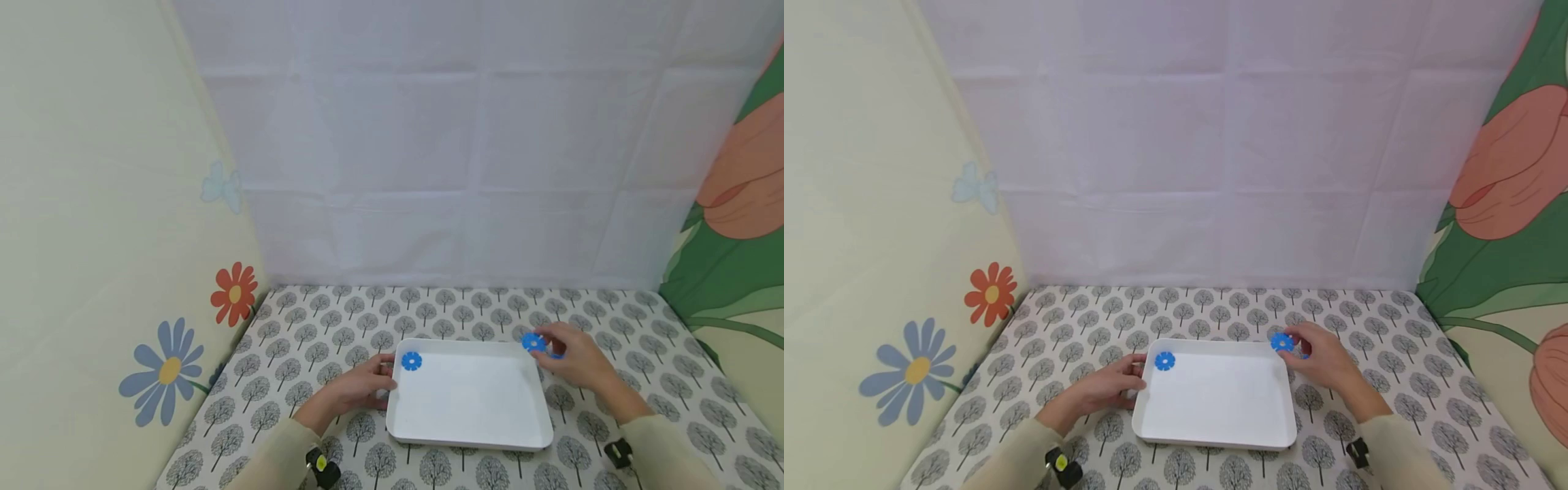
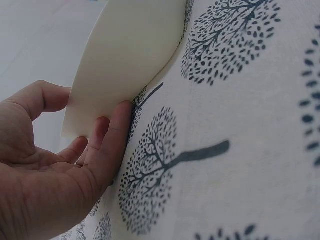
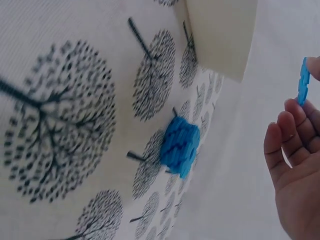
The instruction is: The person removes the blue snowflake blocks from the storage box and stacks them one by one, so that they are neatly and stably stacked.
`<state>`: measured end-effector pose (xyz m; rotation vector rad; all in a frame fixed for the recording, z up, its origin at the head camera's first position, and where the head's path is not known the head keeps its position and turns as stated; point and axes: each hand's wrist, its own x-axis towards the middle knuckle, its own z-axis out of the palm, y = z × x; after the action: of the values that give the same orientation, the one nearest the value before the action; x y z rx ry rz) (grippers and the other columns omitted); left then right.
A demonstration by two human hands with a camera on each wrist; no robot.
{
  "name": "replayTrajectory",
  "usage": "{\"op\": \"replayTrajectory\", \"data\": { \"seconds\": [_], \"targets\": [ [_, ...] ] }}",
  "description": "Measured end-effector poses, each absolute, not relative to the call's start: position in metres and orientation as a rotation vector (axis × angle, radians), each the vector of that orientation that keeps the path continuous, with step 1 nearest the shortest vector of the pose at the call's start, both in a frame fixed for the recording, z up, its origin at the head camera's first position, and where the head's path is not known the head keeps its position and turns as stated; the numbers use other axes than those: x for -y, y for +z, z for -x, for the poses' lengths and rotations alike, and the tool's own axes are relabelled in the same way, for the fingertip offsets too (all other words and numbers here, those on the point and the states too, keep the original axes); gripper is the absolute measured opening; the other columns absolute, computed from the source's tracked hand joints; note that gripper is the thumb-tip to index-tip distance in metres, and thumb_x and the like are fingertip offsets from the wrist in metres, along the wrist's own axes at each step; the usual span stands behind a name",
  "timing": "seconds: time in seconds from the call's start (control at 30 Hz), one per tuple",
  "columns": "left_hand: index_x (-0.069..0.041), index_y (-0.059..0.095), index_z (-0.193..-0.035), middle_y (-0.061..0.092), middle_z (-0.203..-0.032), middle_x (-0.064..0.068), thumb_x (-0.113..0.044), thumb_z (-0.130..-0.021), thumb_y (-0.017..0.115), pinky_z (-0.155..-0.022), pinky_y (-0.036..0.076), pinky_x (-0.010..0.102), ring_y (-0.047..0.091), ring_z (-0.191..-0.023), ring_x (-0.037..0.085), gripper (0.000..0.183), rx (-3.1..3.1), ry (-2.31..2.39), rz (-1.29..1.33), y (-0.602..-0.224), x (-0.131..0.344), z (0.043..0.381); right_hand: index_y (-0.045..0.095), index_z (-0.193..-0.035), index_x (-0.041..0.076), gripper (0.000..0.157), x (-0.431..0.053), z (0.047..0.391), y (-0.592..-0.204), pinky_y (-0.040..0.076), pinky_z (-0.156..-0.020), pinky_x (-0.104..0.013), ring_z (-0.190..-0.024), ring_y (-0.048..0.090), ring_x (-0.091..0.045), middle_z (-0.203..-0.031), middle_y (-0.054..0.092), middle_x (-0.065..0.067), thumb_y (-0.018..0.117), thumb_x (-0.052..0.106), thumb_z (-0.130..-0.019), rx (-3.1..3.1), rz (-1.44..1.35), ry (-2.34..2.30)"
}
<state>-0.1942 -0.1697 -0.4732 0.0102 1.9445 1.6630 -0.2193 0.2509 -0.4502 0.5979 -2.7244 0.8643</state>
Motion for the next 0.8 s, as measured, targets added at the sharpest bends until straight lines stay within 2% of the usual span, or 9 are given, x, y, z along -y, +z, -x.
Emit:
{"op": "replayTrajectory", "data": {
  "seconds": [0.37, 0.8],
  "targets": [
    [-0.002, 0.027, -0.156, 0.048, -0.12, 0.019, -0.005, -0.092, 0.064, -0.087, 0.059, 0.047, 0.06, -0.106, 0.029, 0.074, -1.945, 1.666, 0.0, -0.474, 0.169, 0.194, 0.066, -0.123, 0.001, 0.043, -0.281, 0.22, -0.459, 0.045, -0.06, -0.022, -0.076, 0.051, -0.014, -0.094, 0.062, -0.003, 0.078, 0.021, -0.086, 2.828, -0.415, 0.888],
    [-0.002, 0.026, -0.156, 0.049, -0.121, 0.02, -0.006, -0.092, 0.064, -0.087, 0.06, 0.047, 0.06, -0.106, 0.029, 0.075, -1.946, 1.663, -0.011, -0.476, 0.17, 0.196, 0.067, -0.121, -0.005, 0.044, -0.299, 0.219, -0.471, 0.047, -0.062, -0.023, -0.077, 0.053, -0.015, -0.093, 0.063, -0.006, 0.078, 0.02, -0.086, 2.876, -0.341, 0.856]
  ]
}}
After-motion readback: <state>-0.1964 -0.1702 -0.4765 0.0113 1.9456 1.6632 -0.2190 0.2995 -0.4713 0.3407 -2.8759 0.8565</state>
